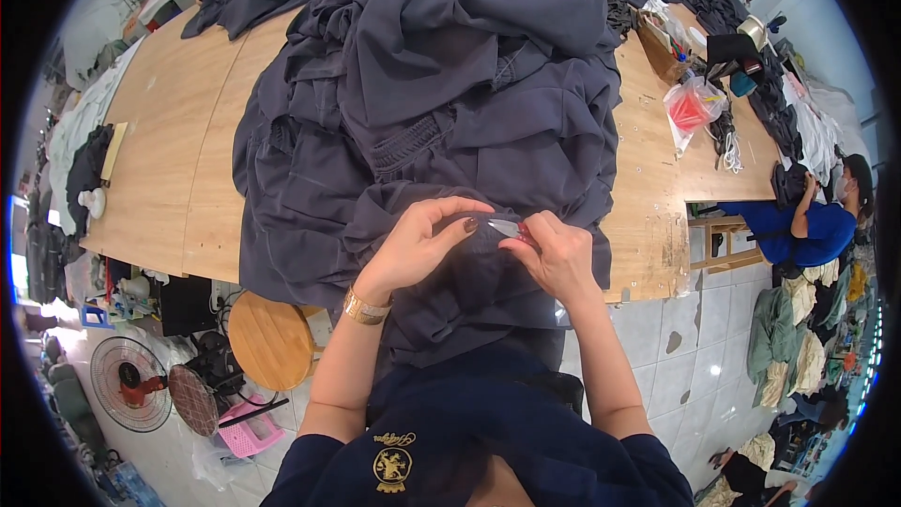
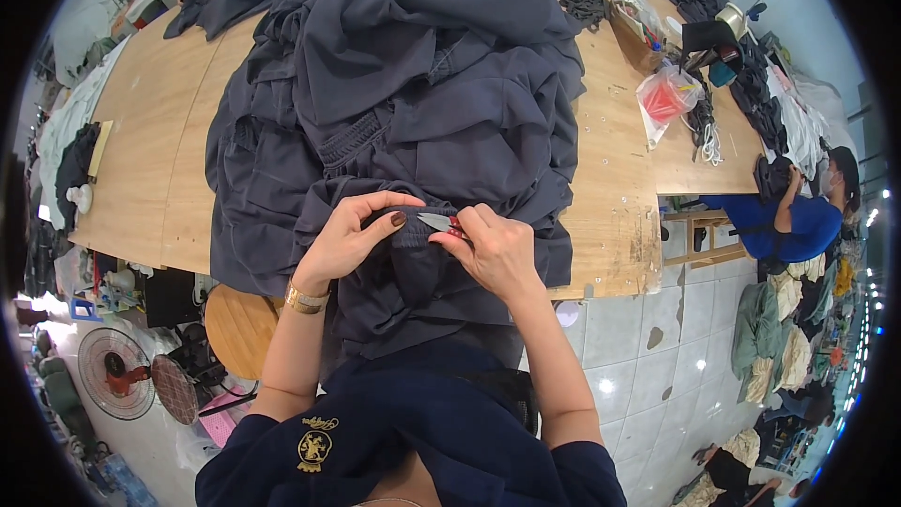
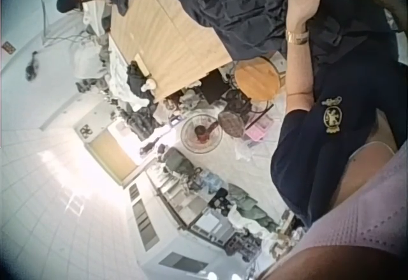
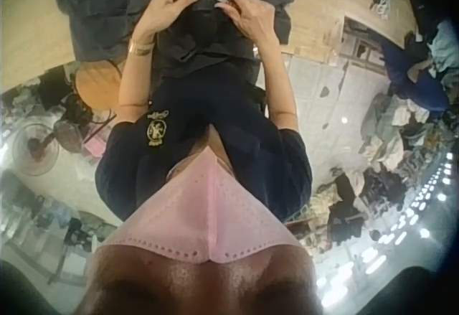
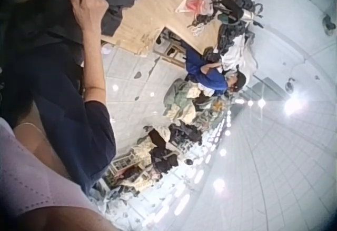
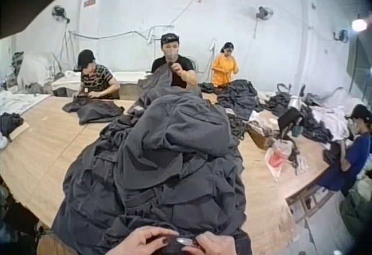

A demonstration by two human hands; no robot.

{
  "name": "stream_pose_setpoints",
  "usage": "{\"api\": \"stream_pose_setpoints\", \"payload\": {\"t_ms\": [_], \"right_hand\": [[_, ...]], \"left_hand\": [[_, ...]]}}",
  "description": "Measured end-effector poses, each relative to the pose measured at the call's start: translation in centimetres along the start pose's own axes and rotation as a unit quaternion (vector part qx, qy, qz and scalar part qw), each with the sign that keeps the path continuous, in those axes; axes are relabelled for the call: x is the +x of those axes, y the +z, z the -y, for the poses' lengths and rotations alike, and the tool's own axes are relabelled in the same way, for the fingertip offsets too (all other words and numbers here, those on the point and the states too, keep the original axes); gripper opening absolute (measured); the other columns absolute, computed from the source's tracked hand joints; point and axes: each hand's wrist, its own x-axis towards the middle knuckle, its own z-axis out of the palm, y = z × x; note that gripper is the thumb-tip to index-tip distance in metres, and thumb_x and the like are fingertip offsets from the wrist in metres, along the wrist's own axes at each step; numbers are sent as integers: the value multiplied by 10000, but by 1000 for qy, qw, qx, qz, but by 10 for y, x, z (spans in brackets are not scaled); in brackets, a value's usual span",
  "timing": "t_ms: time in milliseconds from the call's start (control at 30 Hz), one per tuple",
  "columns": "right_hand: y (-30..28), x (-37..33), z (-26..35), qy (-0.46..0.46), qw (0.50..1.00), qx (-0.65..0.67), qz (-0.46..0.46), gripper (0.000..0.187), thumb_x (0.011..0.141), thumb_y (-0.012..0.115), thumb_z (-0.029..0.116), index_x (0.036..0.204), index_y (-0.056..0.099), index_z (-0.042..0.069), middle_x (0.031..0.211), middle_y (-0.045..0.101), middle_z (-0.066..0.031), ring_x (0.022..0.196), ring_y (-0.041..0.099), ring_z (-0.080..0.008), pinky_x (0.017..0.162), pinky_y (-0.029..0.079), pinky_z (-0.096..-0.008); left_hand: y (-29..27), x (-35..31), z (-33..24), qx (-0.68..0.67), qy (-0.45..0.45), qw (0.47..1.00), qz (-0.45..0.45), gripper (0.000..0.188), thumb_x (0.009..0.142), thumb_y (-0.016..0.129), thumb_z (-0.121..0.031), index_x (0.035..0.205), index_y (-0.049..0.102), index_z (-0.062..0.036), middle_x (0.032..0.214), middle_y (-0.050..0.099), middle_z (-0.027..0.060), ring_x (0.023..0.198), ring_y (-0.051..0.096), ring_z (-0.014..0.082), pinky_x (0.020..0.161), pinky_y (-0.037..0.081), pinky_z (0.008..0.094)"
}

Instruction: Sort and inspect garments on a large production table.

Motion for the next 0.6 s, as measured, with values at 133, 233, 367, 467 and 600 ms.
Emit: {"api": "stream_pose_setpoints", "payload": {"t_ms": [133,233,367,467,600], "right_hand": [[0,2,0,-7,1000,-1,6,367,760,681,412,712,523,85,636,493,-34,482,531,-205,437,402,-291],[-2,3,0,-11,1000,-2,9,369,758,681,416,711,523,86,638,496,-34,484,534,-207,438,404,-292],[-2,4,1,-16,1000,-10,11,375,753,684,421,696,518,90,623,485,-32,481,532,-206,438,404,-296],[-3,3,0,-8,1000,4,22,355,753,702,375,710,531,67,624,498,-52,492,533,-230,453,407,-304],[0,-2,-2,143,966,212,-33,241,805,692,185,772,535,5,638,495,-97,496,476,-217,497,398,-276]], "left_hand": [[1,0,-1,0,8,1000,1,222,918,511,-72,1084,604,42,964,638,24,887,533,46,821,420,199],[1,0,0,5,13,1000,4,221,916,513,-69,1084,605,40,956,638,23,872,530,45,808,419,197],[0,0,0,12,10,1000,4,218,914,515,-69,1081,607,37,951,634,19,859,525,42,797,417,195],[-1,0,3,25,7,1000,9,216,914,515,-68,1080,607,34,948,631,15,855,521,43,794,415,194],[-1,2,7,30,22,999,0,221,900,523,-70,1085,599,24,961,633,37,874,543,72,809,426,217]]}}
